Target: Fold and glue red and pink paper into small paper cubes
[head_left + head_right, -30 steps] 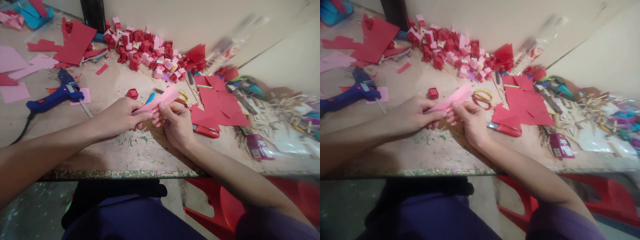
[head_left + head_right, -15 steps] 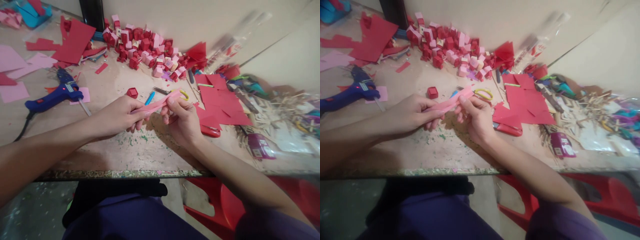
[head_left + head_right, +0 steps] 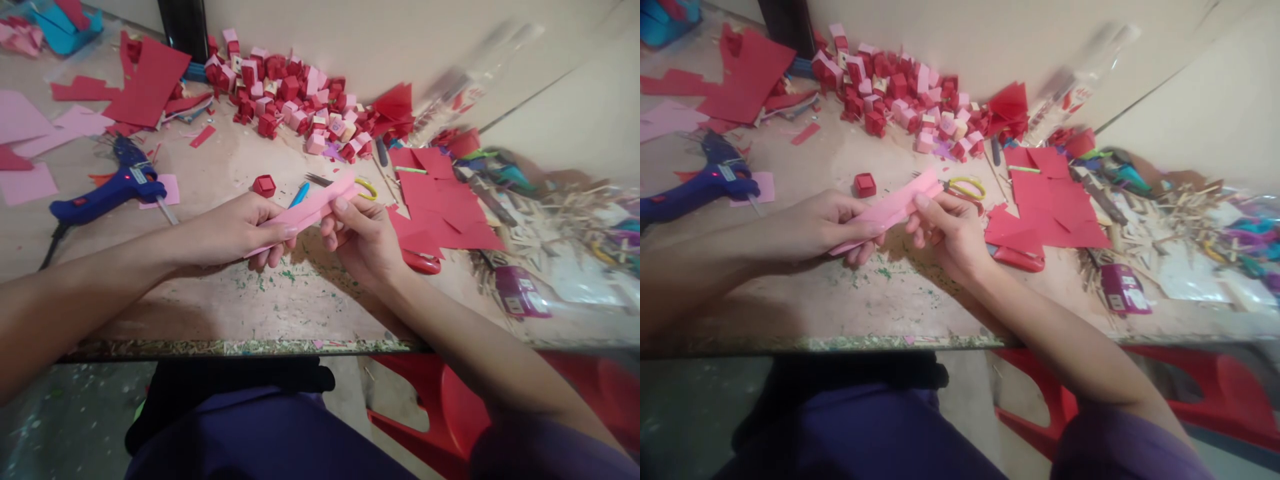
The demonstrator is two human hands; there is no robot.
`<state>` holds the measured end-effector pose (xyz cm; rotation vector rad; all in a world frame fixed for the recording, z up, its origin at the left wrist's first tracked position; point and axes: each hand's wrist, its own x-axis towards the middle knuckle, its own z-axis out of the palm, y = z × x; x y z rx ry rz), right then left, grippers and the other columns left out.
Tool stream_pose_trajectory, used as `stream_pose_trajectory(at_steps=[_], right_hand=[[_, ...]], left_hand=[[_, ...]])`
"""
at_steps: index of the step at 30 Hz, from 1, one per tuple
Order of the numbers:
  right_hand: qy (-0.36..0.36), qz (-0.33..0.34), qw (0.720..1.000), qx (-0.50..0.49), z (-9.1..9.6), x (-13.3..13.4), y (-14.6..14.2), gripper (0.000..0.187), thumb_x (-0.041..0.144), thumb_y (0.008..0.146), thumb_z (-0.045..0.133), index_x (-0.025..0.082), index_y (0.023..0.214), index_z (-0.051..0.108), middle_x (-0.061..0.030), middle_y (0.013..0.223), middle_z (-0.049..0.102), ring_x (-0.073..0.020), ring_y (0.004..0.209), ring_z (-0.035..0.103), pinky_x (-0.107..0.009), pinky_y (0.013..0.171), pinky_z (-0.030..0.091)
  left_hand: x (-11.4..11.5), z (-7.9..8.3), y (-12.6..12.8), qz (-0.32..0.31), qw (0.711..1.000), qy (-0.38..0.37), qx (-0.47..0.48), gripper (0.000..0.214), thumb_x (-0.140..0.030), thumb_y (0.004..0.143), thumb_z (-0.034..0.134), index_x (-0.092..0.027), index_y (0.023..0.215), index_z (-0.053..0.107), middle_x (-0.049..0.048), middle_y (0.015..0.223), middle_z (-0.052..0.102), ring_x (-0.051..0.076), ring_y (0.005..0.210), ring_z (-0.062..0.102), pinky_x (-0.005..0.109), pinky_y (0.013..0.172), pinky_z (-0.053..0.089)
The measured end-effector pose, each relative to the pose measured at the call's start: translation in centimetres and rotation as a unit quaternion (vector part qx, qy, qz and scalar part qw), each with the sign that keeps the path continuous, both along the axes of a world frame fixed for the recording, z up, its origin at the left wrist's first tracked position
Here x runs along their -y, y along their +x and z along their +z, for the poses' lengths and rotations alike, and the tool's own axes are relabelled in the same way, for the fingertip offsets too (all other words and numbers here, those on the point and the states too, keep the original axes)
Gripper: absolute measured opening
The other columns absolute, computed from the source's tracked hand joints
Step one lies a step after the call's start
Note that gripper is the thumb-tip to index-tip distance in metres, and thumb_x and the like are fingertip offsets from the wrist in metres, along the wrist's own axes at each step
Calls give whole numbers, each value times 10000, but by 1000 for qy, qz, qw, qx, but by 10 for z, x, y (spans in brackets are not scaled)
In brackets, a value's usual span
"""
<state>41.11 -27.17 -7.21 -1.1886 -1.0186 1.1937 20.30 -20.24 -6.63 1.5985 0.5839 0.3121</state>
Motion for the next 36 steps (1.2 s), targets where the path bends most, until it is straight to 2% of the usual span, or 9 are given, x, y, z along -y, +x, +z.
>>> stream_pose_trajectory(at_steps=[4, 11, 17, 28, 31, 36], right_hand=[[-4, -15, 1000, 7, -1, 0, 1, 365, 517, 810, 888, 231, 667, 712, 10, 674, 715, -80, 463, 522, -256, 457, 443], [16, -5, 1000, -2, -2, -3, 4, 387, 541, 823, 876, 210, 683, 734, 0, 664, 721, -82, 453, 531, -251, 446, 442], [36, -19, 999, -13, -1, -6, 8, 385, 510, 878, 829, 209, 675, 700, 13, 624, 675, -82, 442, 492, -262, 439, 392], [59, -76, 995, 5, 3, -12, 16, 361, 458, 945, 759, 225, 702, 631, 30, 629, 615, -81, 450, 404, -264, 432, 312], [47, -100, 994, 27, 4, -12, 16, 387, 468, 970, 729, 226, 696, 603, 28, 640, 611, -82, 454, 398, -264, 437, 317], [51, -123, 991, 13, 2, -13, 17, 377, 440, 941, 766, 221, 687, 591, 33, 634, 605, -73, 462, 407, -247, 439, 319]], left_hand=[[-1, 1, 0, 0, 1000, 15, -10, 283, -224, 986, 580, -189, 721, 673, 26, 590, 660, 127, 519, 625, 232, 483, 465], [-3, 4, 0, 5, 999, 45, -23, 296, -220, 981, 596, -175, 697, 666, 21, 576, 656, 107, 499, 601, 202, 481, 451], [-3, 9, 1, 15, 998, 33, -52, 293, -159, 966, 610, -163, 681, 681, 27, 581, 670, 99, 493, 601, 184, 479, 432], [-8, -2, 6, 121, 992, -33, -6, 211, -167, 906, 719, -147, 696, 717, 55, 555, 669, 129, 420, 576, 238, 426, 433], [-8, 0, 7, 136, 990, -30, -3, 223, -178, 918, 708, -138, 700, 731, 54, 546, 669, 123, 416, 567, 229, 414, 422], [-8, 2, 6, 158, 987, 10, 9, 377, -176, 948, 672, -144, 572, 670, 46, 535, 662, 99, 412, 558, 205, 411, 421]])
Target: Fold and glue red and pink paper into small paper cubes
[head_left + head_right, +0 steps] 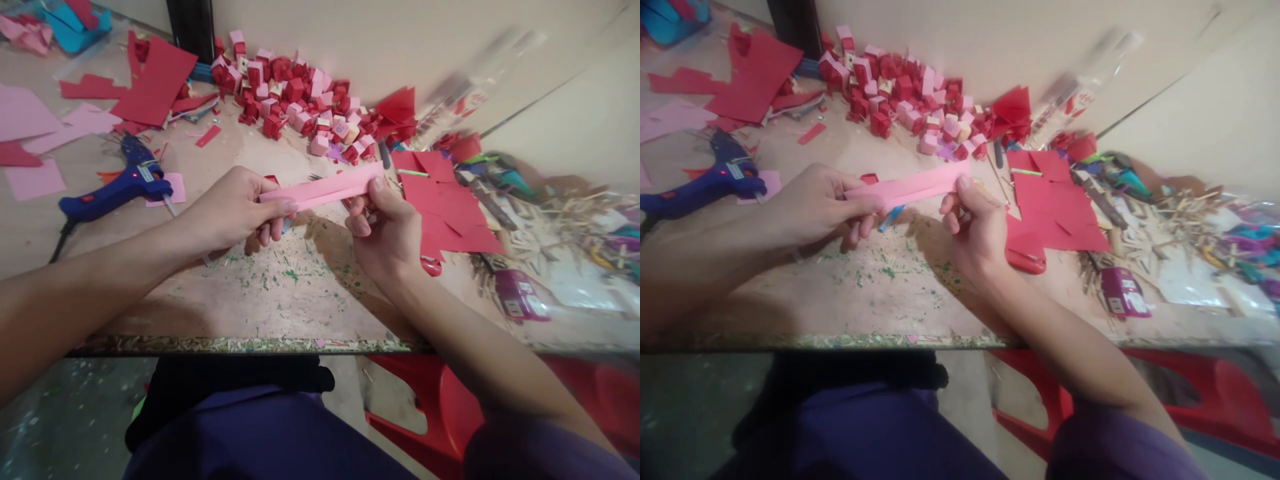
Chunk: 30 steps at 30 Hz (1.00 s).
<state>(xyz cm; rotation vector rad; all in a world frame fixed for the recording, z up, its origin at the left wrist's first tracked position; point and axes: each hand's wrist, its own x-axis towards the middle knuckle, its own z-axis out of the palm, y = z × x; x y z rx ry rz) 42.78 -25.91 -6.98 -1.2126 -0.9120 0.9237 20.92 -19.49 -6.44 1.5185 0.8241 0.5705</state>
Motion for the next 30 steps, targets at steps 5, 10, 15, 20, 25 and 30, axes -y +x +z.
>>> stream_pose_trajectory(at_steps=[5, 10, 15, 20, 25, 30], right_hand=[[6, 36, 999, -26, -5, 2, -7, 366, 461, 845, 854, 212, 670, 651, 20, 657, 675, -67, 466, 476, -237, 435, 337], [-51, 177, 983, 12, -11, 14, -21, 298, 462, 866, 846, 196, 746, 785, -23, 730, 756, -99, 499, 572, -265, 480, 431], [-41, 179, 983, -11, -15, 20, -30, 207, 375, 880, 841, 195, 779, 828, -25, 742, 762, -100, 517, 581, -271, 511, 441], [-34, 147, 987, -46, -11, 15, -25, 316, 424, 868, 830, 185, 664, 797, -20, 611, 694, -83, 474, 503, -261, 476, 368], [-6, 70, 993, -91, 1, 3, -9, 327, 413, 738, 920, 179, 598, 740, -28, 616, 704, -78, 453, 478, -253, 446, 331], [16, 25, 993, -118, 10, -3, 2, 352, 409, 682, 943, 158, 579, 719, -30, 605, 689, -72, 444, 485, -234, 424, 316]], left_hand=[[1, -2, -1, 9, 1000, 3, 17, 385, -180, 944, 667, -154, 560, 658, 18, 516, 649, 82, 400, 555, 177, 415, 433], [6, -1, -2, -26, 999, -2, 27, 378, -261, 943, 692, -162, 579, 662, 4, 514, 638, 77, 400, 553, 166, 404, 418], [11, 2, -1, -55, 998, 0, -4, 301, -328, 936, 734, -165, 684, 715, -4, 527, 654, 80, 418, 577, 165, 421, 438], [9, -5, 0, -55, 998, -37, 1, 321, -385, 927, 747, -166, 698, 694, -6, 549, 657, 95, 417, 585, 202, 426, 480], [3, -14, 0, -30, 997, -70, 15, 292, -418, 880, 774, -159, 768, 698, -15, 527, 641, 112, 403, 572, 224, 411, 485], [0, -18, 0, -20, 997, -63, 29, 376, -506, 832, 808, -145, 814, 706, -1, 567, 660, 115, 422, 569, 235, 421, 490]])
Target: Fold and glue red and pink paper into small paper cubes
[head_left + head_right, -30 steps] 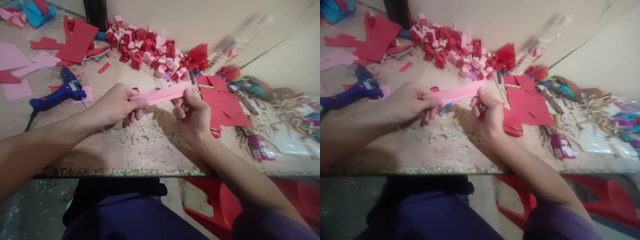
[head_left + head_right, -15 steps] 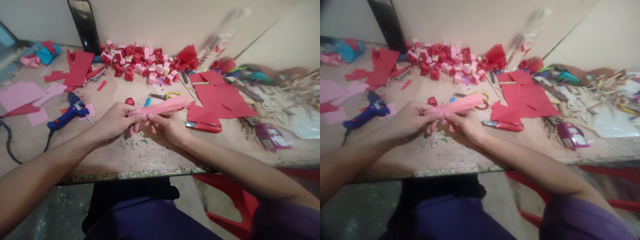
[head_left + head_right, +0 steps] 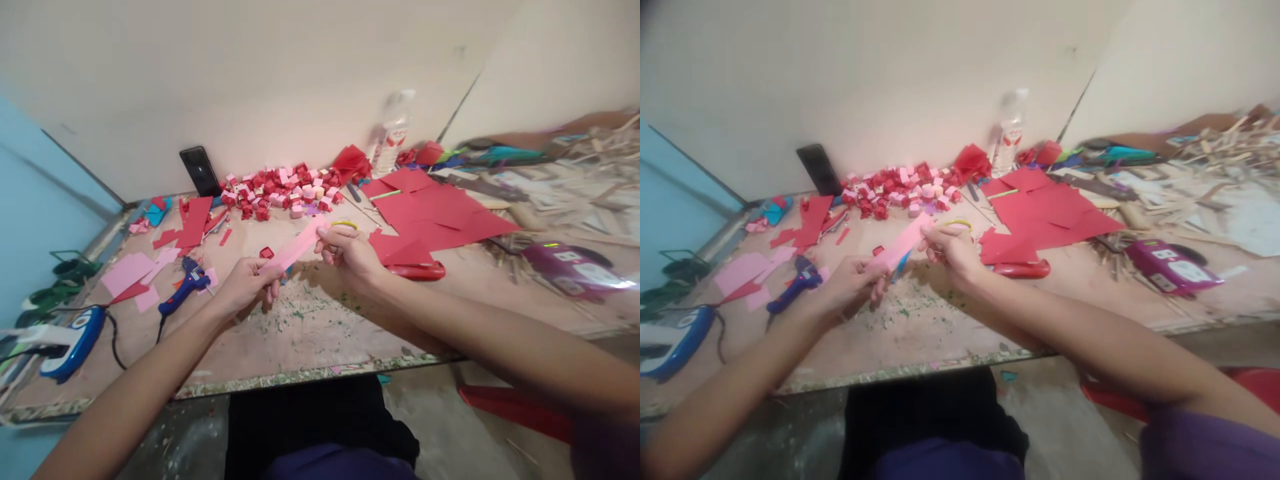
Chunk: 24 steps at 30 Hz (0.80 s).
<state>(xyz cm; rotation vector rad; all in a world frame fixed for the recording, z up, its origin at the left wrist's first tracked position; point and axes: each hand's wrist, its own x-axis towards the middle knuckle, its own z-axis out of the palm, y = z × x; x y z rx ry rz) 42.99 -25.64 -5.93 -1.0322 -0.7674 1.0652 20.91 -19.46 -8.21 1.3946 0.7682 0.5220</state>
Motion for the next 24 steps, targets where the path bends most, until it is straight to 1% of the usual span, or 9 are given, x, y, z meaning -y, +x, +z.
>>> stream_pose_trajectory(at_steps=[4, 7, 10, 12, 15, 18, 21, 24], right_hand=[[5, -2, 1000, -16, 2, 0, 2, 338, 394, 684, 943, 145, 596, 732, -27, 634, 691, -66, 453, 491, -223, 425, 335], [7, -11, 1000, -24, 1, 0, 3, 325, 372, 677, 945, 139, 600, 732, -41, 659, 712, -68, 455, 495, -225, 421, 340], [9, -21, 999, -22, -1, -2, 5, 315, 364, 696, 926, 138, 601, 727, -46, 655, 712, -68, 456, 488, -227, 422, 340], [9, -25, 999, -22, -2, -3, 5, 316, 373, 711, 913, 143, 611, 721, -44, 669, 717, -70, 462, 485, -233, 425, 343], [8, -31, 999, -23, -5, -4, 4, 305, 386, 729, 893, 153, 646, 715, -38, 687, 725, -74, 465, 470, -245, 430, 348], [7, -32, 999, -21, -6, -4, 4, 291, 390, 748, 873, 163, 675, 707, -33, 704, 731, -77, 469, 470, -250, 437, 359], [7, -13, 1000, -12, -4, -4, 7, 302, 415, 748, 872, 169, 695, 706, -39, 753, 748, -82, 494, 508, -248, 458, 389], [-4, 30, 1000, 4, 3, -5, 12, 328, 428, 703, 911, 166, 725, 717, -49, 740, 747, -105, 522, 561, -250, 469, 418]], left_hand=[[1, 2, 0, -7, 1000, 2, 14, 410, -538, 843, 792, -138, 831, 705, -1, 574, 653, 113, 424, 555, 239, 419, 484], [1, 6, 2, 8, 1000, 18, 8, 436, -562, 810, 799, -137, 811, 703, 2, 559, 644, 128, 406, 558, 255, 404, 480], [-1, 11, 4, 32, 998, 48, 7, 394, -510, 786, 819, -129, 794, 718, 19, 572, 667, 124, 424, 577, 237, 423, 470], [-2, 14, 5, 49, 997, 65, 10, 358, -468, 797, 816, -127, 746, 721, 34, 583, 682, 114, 446, 581, 224, 448, 468], [-4, 20, 7, 72, 994, 87, 10, 367, -434, 826, 802, -139, 637, 695, 47, 575, 680, 113, 475, 589, 220, 478, 469], [-5, 25, 7, 87, 991, 104, 8, 370, -418, 838, 799, -151, 607, 688, 38, 553, 660, 123, 488, 597, 222, 487, 463], [-4, 28, 4, 83, 990, 111, 8, 371, -426, 846, 781, -156, 608, 693, 36, 537, 647, 135, 492, 602, 227, 487, 459], [-6, 31, -2, 64, 991, 114, 7, 399, -447, 837, 775, -147, 588, 693, 53, 528, 652, 135, 481, 591, 232, 493, 460]])
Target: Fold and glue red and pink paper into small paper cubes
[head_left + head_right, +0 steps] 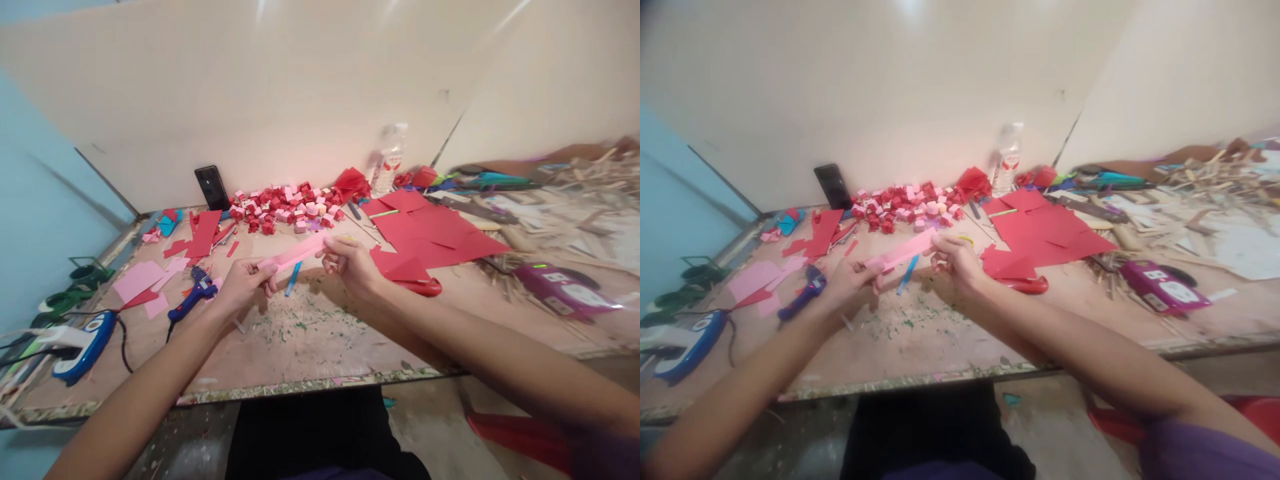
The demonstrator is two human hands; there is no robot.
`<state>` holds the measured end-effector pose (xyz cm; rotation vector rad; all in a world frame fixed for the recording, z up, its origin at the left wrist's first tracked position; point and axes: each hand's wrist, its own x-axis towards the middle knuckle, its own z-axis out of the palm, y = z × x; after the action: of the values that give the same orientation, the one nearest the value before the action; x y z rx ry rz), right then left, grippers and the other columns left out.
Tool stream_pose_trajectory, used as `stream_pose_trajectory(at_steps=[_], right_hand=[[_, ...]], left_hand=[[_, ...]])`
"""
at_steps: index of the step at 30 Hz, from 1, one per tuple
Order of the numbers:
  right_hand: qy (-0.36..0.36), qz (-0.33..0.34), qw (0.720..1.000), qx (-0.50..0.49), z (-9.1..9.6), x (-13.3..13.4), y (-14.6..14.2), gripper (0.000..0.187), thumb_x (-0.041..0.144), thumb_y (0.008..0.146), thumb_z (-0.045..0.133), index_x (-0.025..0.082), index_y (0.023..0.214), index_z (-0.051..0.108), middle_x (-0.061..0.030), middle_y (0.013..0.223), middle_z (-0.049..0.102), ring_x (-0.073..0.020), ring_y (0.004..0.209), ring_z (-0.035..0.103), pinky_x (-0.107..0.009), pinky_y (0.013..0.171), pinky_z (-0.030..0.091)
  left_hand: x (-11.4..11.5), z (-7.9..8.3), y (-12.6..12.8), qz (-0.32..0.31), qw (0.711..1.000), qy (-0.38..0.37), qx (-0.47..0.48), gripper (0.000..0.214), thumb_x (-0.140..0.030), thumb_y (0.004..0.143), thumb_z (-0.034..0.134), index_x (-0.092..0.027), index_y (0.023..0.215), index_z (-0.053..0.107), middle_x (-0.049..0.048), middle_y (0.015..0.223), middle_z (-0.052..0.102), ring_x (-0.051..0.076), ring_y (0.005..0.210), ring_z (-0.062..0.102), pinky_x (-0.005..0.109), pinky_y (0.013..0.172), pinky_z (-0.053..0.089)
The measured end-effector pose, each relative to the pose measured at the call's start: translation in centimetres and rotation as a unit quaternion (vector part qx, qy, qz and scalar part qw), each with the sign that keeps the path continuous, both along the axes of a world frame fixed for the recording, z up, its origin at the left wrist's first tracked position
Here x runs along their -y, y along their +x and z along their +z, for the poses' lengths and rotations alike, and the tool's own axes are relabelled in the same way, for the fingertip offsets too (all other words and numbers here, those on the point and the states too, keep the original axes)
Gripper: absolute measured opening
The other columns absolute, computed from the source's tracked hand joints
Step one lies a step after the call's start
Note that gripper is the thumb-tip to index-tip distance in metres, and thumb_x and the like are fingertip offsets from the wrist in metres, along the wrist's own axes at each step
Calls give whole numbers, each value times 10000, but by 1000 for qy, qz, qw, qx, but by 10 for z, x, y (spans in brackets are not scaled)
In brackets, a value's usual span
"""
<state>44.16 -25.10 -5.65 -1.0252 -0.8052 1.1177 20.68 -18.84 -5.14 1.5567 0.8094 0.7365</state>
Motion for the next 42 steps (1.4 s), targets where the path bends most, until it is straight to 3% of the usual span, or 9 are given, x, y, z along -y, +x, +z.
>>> stream_pose_trajectory(at_steps=[4, 6, 10, 15, 22, 29, 37, 42], right_hand=[[-40, 68, 995, 60, 4, -2, 5, 330, 377, 657, 956, 131, 743, 754, -64, 683, 733, -127, 520, 606, -256, 478, 465], [-64, 82, 991, 84, 1, -3, 6, 313, 366, 667, 948, 128, 742, 761, -77, 695, 750, -125, 516, 618, -252, 487, 488], [-88, 87, 990, 69, -10, -3, 3, 289, 359, 704, 931, 123, 786, 786, -103, 725, 779, -125, 506, 635, -240, 483, 510], [-84, 106, 989, 56, -22, -4, 1, 244, 313, 744, 908, 106, 848, 834, -126, 748, 794, -123, 507, 644, -238, 496, 526], [-85, 97, 992, 10, -20, -4, 0, 335, 210, 711, 885, 132, 1036, 870, -124, 768, 818, -122, 468, 601, -252, 458, 502], [-67, 98, 992, 44, -16, 0, -3, 284, 246, 714, 896, 175, 989, 883, -120, 777, 830, -136, 493, 651, -257, 491, 524], [-64, 128, 987, 66, -19, 5, -7, 217, 274, 742, 889, 197, 945, 886, -98, 763, 825, -145, 501, 661, -273, 479, 513], [-54, 120, 988, 79, -19, 7, -8, 235, 281, 757, 878, 195, 975, 882, -81, 767, 824, -145, 508, 670, -277, 490, 520]], left_hand=[[-8, -1, -9, -37, 999, -4, -9, 437, -487, 822, 786, -137, 576, 699, 77, 553, 679, 136, 469, 595, 240, 501, 473], [-13, -5, -12, -28, 1000, -5, -9, 403, -504, 826, 788, -138, 665, 745, 71, 609, 710, 146, 503, 622, 243, 510, 490], [-19, -20, -11, 16, 1000, -24, -7, 355, -503, 843, 792, -150, 872, 809, 48, 681, 731, 137, 544, 621, 229, 503, 489], [-17, -32, -8, 4, 997, -74, -6, 383, -506, 807, 828, -129, 870, 806, 38, 619, 690, 126, 484, 594, 239, 471, 490], [-16, -26, -8, 59, 991, -104, 56, 519, -429, 658, 930, -81, 1028, 826, 27, 585, 685, 122, 462, 584, 250, 462, 497], [-13, -19, -10, 33, 989, -143, 33, 487, -573, 791, 817, -98, 732, 725, 93, 645, 717, 139, 487, 636, 236, 456, 517], [-8, -22, -9, 4, 979, -202, 7, 398, -488, 784, 854, -104, 781, 747, 76, 624, 695, 113, 452, 587, 201, 406, 458], [-9, -20, -13, -17, 979, -205, -4, 480, -539, 870, 752, -81, 728, 742, 90, 604, 685, 122, 438, 592, 211, 401, 462]])
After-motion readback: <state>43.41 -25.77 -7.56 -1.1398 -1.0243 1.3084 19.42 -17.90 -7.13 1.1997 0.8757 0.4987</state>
